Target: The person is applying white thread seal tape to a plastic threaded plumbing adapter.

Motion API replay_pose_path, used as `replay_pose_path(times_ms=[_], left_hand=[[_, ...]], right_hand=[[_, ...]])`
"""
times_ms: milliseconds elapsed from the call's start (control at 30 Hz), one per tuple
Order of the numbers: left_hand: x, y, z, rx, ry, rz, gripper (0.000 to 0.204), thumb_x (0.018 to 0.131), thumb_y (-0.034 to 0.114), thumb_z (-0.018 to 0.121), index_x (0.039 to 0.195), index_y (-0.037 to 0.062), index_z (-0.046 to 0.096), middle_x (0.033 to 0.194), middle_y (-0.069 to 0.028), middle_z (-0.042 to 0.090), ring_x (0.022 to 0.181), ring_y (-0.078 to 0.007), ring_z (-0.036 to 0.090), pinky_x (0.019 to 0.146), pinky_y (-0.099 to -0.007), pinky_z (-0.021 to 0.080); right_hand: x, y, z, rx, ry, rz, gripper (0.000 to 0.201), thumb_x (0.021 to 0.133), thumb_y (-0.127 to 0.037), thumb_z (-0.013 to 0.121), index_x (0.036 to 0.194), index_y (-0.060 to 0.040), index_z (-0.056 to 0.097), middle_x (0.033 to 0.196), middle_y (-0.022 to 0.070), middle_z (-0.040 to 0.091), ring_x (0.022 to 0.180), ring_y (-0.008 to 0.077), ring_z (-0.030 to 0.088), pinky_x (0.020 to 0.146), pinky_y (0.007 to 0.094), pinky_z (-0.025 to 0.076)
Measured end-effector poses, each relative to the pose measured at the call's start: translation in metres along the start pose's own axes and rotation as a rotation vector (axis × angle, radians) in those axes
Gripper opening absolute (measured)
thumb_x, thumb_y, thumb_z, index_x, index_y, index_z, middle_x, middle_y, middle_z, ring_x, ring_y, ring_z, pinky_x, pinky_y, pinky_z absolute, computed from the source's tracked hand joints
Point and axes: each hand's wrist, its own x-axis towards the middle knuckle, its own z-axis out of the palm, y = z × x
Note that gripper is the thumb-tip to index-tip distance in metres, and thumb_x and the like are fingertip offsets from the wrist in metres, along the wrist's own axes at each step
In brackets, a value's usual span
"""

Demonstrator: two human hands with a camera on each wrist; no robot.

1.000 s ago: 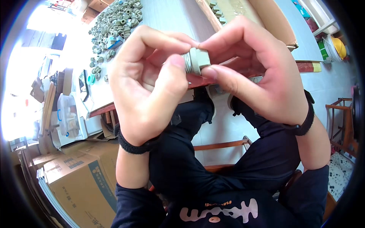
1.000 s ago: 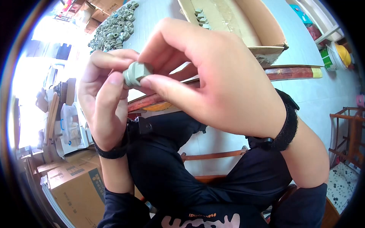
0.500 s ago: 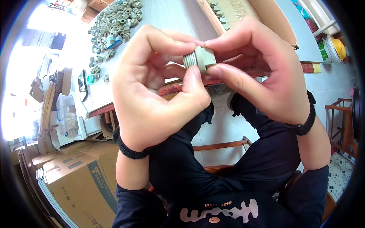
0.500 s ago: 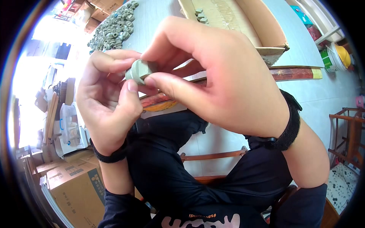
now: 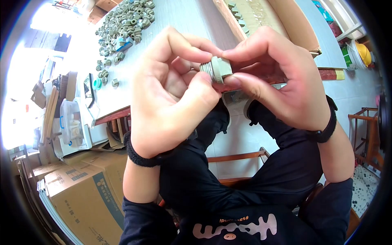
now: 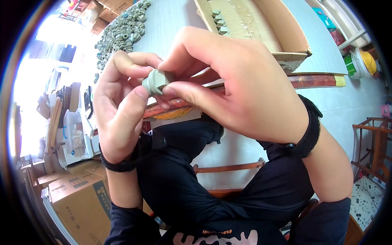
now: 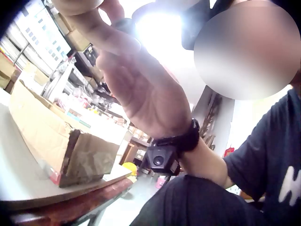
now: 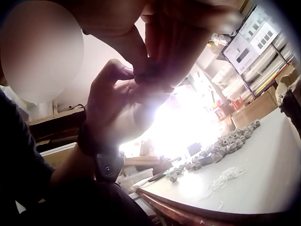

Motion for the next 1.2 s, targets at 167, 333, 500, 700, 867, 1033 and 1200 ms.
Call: replay_pose_path(times_ms=[167, 333, 500, 700, 867, 1033, 1200], left_hand=[[0.000, 0.001, 0.001, -0.026, 0.023, -0.071, 0.021, 0.086, 0.009, 0.056, 0.101, -0.0019, 0.045, 0.114, -0.0188, 0.052, 0.090, -0.0146, 0.059, 0.077, -0.0245, 0.052], [0.001, -0.002, 0.008, -0.076, 0.066, -0.081, 0.019, 0.083, 0.001, 0.052, 0.101, -0.0017, 0.045, 0.114, -0.0172, 0.052, 0.089, -0.0133, 0.057, 0.077, -0.0225, 0.052], [-0.001, 0.002, 0.016, 0.093, 0.098, -0.063, 0.019, 0.080, -0.006, 0.046, 0.099, -0.0009, 0.044, 0.113, -0.0167, 0.052, 0.093, -0.0132, 0.055, 0.079, -0.0229, 0.052], [-0.004, 0.002, 0.010, 0.147, 0.085, -0.001, 0.019, 0.081, -0.002, 0.049, 0.100, -0.0018, 0.044, 0.111, -0.0173, 0.052, 0.092, -0.0127, 0.055, 0.076, -0.0234, 0.051], [-0.004, 0.002, 0.010, 0.086, 0.092, -0.005, 0.021, 0.085, 0.004, 0.055, 0.101, -0.0027, 0.044, 0.109, -0.0174, 0.053, 0.085, -0.0128, 0.056, 0.070, -0.0232, 0.051], [-0.003, 0.004, 0.011, 0.015, 0.082, -0.051, 0.021, 0.085, 0.004, 0.055, 0.101, -0.0022, 0.044, 0.109, -0.0167, 0.053, 0.076, -0.0126, 0.057, 0.069, -0.0228, 0.050], [-0.003, 0.007, 0.017, 0.065, 0.098, -0.021, 0.020, 0.081, -0.003, 0.051, 0.100, -0.0016, 0.044, 0.107, -0.0152, 0.053, 0.085, -0.0124, 0.057, 0.071, -0.0225, 0.051]], right_hand=[[0.001, 0.002, 0.003, 0.017, 0.018, -0.007, 0.023, 0.086, 0.002, 0.065, 0.107, 0.0007, 0.057, 0.101, 0.0074, 0.063, 0.094, 0.0135, 0.066, 0.082, 0.0252, 0.054], [-0.001, 0.001, 0.003, -0.008, 0.030, 0.006, 0.022, 0.086, 0.002, 0.065, 0.106, 0.0009, 0.058, 0.100, 0.0068, 0.063, 0.093, 0.0124, 0.065, 0.081, 0.0247, 0.054], [0.000, 0.005, 0.004, 0.003, 0.041, 0.004, 0.022, 0.086, 0.004, 0.064, 0.107, 0.0013, 0.057, 0.100, 0.0067, 0.063, 0.094, 0.0117, 0.064, 0.083, 0.0242, 0.052], [0.002, 0.005, 0.002, 0.196, 0.013, 0.090, 0.023, 0.087, 0.005, 0.061, 0.109, 0.0023, 0.056, 0.101, 0.0081, 0.063, 0.095, 0.0119, 0.064, 0.085, 0.0241, 0.052], [0.002, 0.006, 0.002, 0.241, 0.000, 0.088, 0.024, 0.087, 0.006, 0.061, 0.110, 0.0029, 0.056, 0.103, 0.0078, 0.061, 0.097, 0.0123, 0.063, 0.085, 0.0242, 0.052], [0.001, 0.006, 0.000, 0.190, -0.008, 0.044, 0.026, 0.085, 0.008, 0.062, 0.110, 0.0026, 0.057, 0.105, 0.0076, 0.060, 0.099, 0.0131, 0.063, 0.087, 0.0245, 0.051], [-0.002, 0.000, -0.001, 0.088, 0.002, -0.016, 0.027, 0.084, 0.008, 0.063, 0.110, 0.0026, 0.057, 0.106, 0.0085, 0.060, 0.100, 0.0141, 0.063, 0.088, 0.0255, 0.052]])
